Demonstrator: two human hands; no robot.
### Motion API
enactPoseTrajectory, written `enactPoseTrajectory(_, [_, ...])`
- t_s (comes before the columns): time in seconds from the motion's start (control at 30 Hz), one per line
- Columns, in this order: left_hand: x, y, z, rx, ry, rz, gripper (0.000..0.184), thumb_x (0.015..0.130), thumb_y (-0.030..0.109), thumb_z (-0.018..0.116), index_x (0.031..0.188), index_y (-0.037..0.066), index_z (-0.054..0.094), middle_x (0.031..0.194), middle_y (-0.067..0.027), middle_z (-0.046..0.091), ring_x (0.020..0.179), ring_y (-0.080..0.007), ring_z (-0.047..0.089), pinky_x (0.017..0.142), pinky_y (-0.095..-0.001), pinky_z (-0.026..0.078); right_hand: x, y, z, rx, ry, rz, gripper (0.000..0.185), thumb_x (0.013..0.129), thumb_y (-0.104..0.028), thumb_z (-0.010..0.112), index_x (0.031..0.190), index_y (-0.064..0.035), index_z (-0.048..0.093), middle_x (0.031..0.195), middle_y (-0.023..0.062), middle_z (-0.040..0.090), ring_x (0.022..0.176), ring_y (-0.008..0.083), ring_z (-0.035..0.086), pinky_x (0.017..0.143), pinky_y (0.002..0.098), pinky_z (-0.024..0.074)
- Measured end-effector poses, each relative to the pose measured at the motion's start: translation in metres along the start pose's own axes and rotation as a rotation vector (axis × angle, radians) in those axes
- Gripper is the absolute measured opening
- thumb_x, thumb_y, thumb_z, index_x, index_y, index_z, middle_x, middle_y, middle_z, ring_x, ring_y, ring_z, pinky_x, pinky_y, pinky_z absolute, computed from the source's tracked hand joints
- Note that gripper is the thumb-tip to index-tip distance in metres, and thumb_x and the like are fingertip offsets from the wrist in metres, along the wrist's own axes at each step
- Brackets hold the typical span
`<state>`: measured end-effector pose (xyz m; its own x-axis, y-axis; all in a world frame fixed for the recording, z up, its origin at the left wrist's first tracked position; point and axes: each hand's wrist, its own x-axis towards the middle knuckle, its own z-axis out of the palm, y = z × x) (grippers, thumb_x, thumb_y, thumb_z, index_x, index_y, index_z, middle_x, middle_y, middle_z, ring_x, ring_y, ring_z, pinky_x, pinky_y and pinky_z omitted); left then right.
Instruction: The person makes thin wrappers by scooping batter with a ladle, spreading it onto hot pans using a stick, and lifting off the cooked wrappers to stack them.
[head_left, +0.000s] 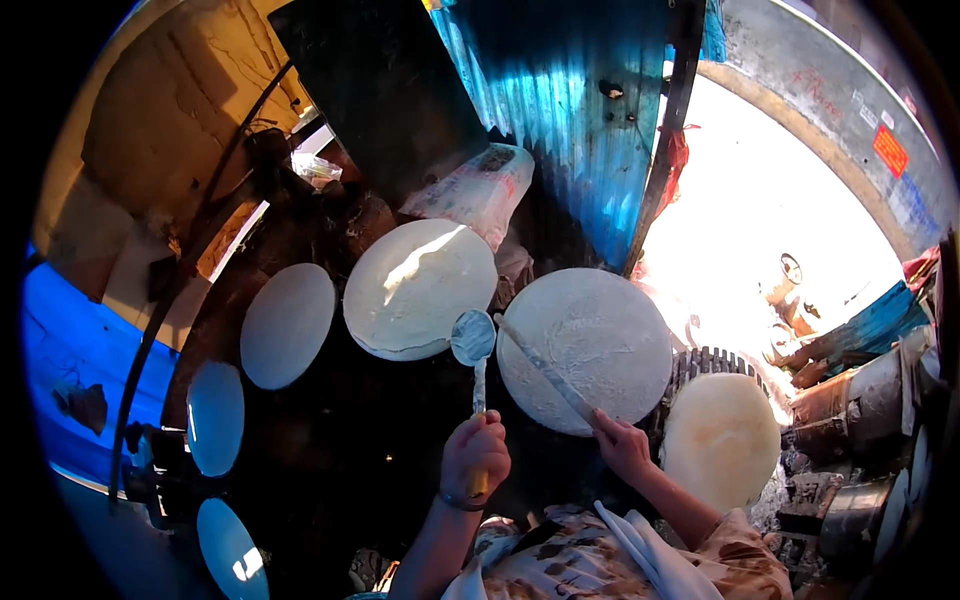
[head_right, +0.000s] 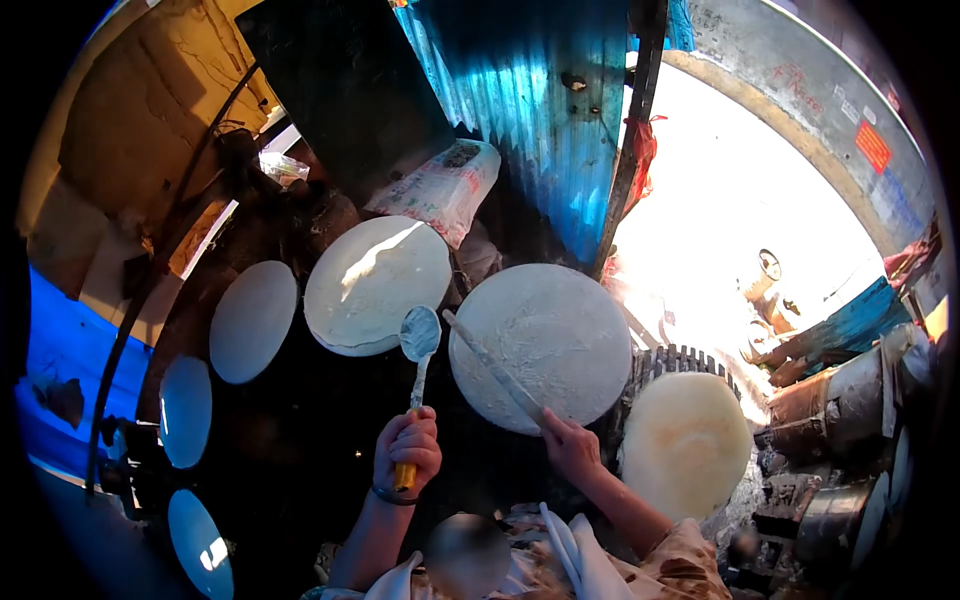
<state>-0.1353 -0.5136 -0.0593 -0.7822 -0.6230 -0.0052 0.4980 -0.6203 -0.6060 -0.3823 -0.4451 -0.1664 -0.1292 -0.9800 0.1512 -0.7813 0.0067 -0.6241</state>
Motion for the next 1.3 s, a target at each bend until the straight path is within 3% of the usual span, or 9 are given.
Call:
enactPoseTrajectory(0.27, [-0.128, 0.046, -0.009, 0.188, 0.174, 0.242, 0.028, 0.092, 0.012, 0.039, 0.111, -0.008, 0.046, 0.059, 0.0010, 0.040, 0.043, -0.0037, 0.043, 0.043, -0.0174, 0.040, 0.068, 0.082, -0.037, -0.437, 0.088, 0.471, 0.025, 0.085, -0.025, 0.050, 0.099, -0.0067, 0.060, 0.081, 0.0181, 0.063, 0.078, 0.0348, 0.061, 0.067, 0.0419, 0.0464])
enactPoseTrajectory(0.33, [-0.162, 0.052, 0.001, 0.172, 0.196, 0.288, 0.027, 0.092, 0.011, 0.035, 0.110, -0.004, 0.048, 0.058, 0.0016, 0.039, 0.042, -0.0024, 0.041, 0.041, -0.0175, 0.040, 0.056, 0.127, -0.025, -0.157, 0.272, 0.579, 0.029, 0.088, -0.025, 0.047, 0.100, -0.0027, 0.061, 0.085, 0.0203, 0.063, 0.082, 0.0340, 0.061, 0.070, 0.0399, 0.0469])
enactPoseTrajectory(0.4, [-0.196, 0.060, 0.006, 0.192, 0.179, 0.399, 0.027, 0.092, 0.012, 0.036, 0.110, -0.004, 0.048, 0.058, 0.0022, 0.038, 0.041, -0.0016, 0.040, 0.041, -0.0167, 0.039, 0.027, 0.128, 0.007, 0.072, 0.547, 0.626, 0.030, 0.088, -0.022, 0.049, 0.106, -0.0009, 0.060, 0.083, 0.0188, 0.064, 0.079, 0.0249, 0.064, 0.069, 0.0363, 0.0470])
enactPoseTrajectory(0.57, [-0.250, 0.094, 0.028, 0.120, 0.088, 0.498, 0.029, 0.092, 0.012, 0.035, 0.112, -0.006, 0.046, 0.059, 0.0027, 0.036, 0.043, -0.0020, 0.039, 0.042, -0.0170, 0.038, -0.055, -0.021, 0.099, 0.560, 0.254, 0.566, 0.038, 0.087, -0.014, 0.055, 0.124, -0.0053, 0.051, 0.070, -0.0052, 0.051, 0.061, 0.0007, 0.043, 0.052, 0.0180, 0.0342])
enactPoseTrajectory(0.73, [-0.270, 0.131, 0.089, 0.121, -0.070, 0.504, 0.026, 0.093, 0.012, 0.034, 0.108, -0.004, 0.048, 0.058, 0.0023, 0.036, 0.043, -0.0025, 0.038, 0.041, -0.0175, 0.037, -0.059, -0.093, 0.115, 0.594, 0.051, 0.540, 0.040, 0.083, -0.012, 0.059, 0.121, 0.0003, 0.052, 0.096, 0.0088, 0.064, 0.084, 0.0073, 0.056, 0.077, 0.0221, 0.0444])
enactPoseTrajectory(0.93, [-0.250, 0.138, 0.106, 0.614, -0.098, 0.652, 0.026, 0.094, 0.013, 0.031, 0.110, -0.001, 0.047, 0.060, 0.0016, 0.035, 0.043, -0.0031, 0.036, 0.041, -0.0176, 0.034, 0.089, -0.148, 0.102, 0.408, 0.096, 0.558, 0.018, 0.080, -0.015, 0.060, 0.091, -0.0016, 0.063, 0.075, 0.0103, 0.062, 0.072, 0.0173, 0.060, 0.063, 0.0299, 0.0472])
enactPoseTrajectory(1.03, [-0.240, 0.133, 0.105, 0.529, -0.120, 0.604, 0.026, 0.094, 0.012, 0.031, 0.109, -0.002, 0.047, 0.060, 0.0014, 0.036, 0.043, -0.0030, 0.037, 0.040, -0.0174, 0.035, 0.175, -0.119, 0.138, 0.124, 0.176, 0.270, 0.033, 0.079, -0.011, 0.055, 0.111, -0.0055, 0.057, 0.081, 0.0196, 0.062, 0.079, 0.0303, 0.062, 0.069, 0.0378, 0.0473])
enactPoseTrajectory(1.1, [-0.233, 0.130, 0.104, 0.410, -0.094, 0.566, 0.025, 0.094, 0.011, 0.031, 0.108, -0.003, 0.047, 0.060, 0.0015, 0.037, 0.043, -0.0026, 0.039, 0.040, -0.0165, 0.036, 0.217, -0.131, 0.145, 0.007, -0.132, 0.236, 0.057, 0.076, -0.004, 0.047, 0.132, -0.0115, 0.039, 0.089, 0.0254, 0.060, 0.087, 0.0393, 0.060, 0.076, 0.0424, 0.0453])
enactPoseTrajectory(1.3, [-0.204, 0.130, 0.114, 0.244, 0.020, 0.639, 0.018, 0.093, 0.008, 0.033, 0.102, 0.000, 0.046, 0.058, 0.0005, 0.032, 0.044, -0.0064, 0.034, 0.040, -0.0186, 0.031, 0.276, -0.134, 0.146, -0.125, -0.385, 0.110, 0.066, 0.077, -0.004, 0.046, 0.136, -0.0093, 0.018, 0.085, 0.0235, 0.061, 0.079, 0.0372, 0.062, 0.069, 0.0469, 0.0485])
